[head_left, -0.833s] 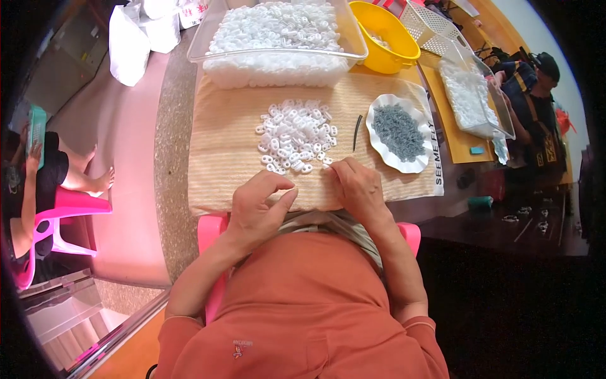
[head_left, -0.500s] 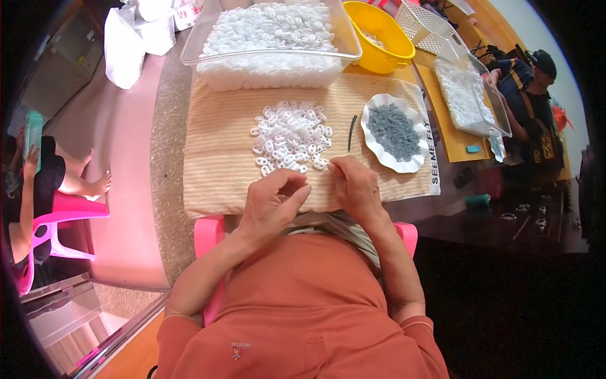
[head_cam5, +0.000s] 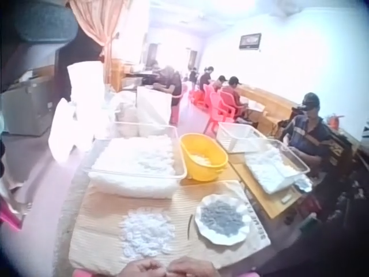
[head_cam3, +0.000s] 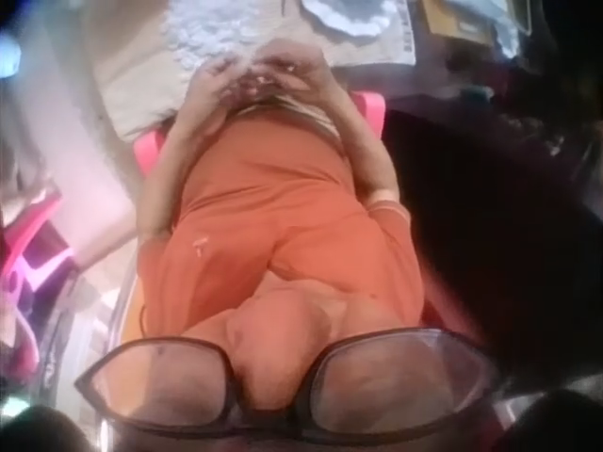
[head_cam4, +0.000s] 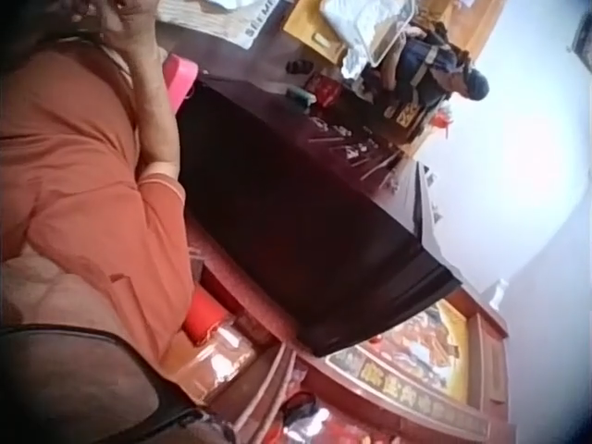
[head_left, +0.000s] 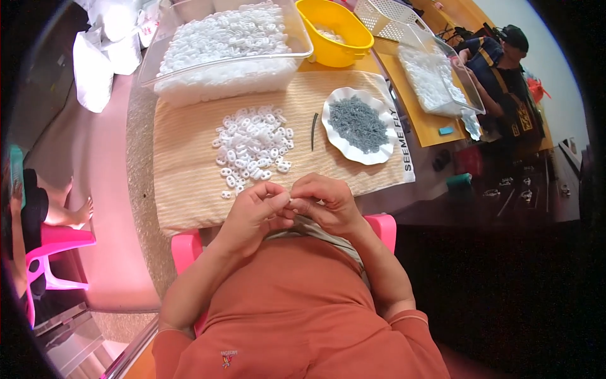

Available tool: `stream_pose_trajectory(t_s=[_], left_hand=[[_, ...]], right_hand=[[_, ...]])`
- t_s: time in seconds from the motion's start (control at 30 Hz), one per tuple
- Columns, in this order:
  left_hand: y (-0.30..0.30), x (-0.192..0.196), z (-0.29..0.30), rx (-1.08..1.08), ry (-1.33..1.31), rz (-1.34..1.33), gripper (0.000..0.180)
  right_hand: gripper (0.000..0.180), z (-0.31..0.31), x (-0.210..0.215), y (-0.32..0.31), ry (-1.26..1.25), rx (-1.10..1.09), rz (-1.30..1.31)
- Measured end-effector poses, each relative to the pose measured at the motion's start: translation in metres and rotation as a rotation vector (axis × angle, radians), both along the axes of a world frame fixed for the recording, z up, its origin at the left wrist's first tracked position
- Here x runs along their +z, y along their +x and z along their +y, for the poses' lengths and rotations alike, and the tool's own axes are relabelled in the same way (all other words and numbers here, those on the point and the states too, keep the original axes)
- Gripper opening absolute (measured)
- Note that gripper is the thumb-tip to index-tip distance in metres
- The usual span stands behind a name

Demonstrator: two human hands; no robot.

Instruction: Manually assembling small white plastic components by inserting tiny grey inserts.

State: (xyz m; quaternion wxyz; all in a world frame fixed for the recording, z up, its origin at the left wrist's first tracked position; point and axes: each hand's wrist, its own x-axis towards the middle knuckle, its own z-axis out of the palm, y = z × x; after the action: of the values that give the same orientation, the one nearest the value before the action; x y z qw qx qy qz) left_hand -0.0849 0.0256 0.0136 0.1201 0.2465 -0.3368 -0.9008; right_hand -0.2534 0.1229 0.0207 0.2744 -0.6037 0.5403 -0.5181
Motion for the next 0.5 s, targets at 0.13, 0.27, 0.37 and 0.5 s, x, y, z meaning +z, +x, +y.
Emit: stream_pose_trajectory(t_s=[0.13,0.27,0.37,0.5], left_hand=[[0.001,0.0,0.002,-0.045,0.062,-0.008,0.019],[0.0,-0.003,0.003,-0.079,0.068,0.004,0.024],[0.0,-0.003,0.001,-0.046,0.081,0.011,0.025],[0.003,-0.006,-0.001,-0.032,0.079,0.042,0.025]], right_hand=[[0.011,0.007,-0.003,-0.008,0.038,0.125,-0.113],[0.015,0.013,0.006,-0.003,0.158,0.128,-0.285],[0.014,0.016,0.032,0.004,0.076,-0.015,-0.076],[0.029,0.035,0.085,0.014,-0.112,0.506,-0.364]])
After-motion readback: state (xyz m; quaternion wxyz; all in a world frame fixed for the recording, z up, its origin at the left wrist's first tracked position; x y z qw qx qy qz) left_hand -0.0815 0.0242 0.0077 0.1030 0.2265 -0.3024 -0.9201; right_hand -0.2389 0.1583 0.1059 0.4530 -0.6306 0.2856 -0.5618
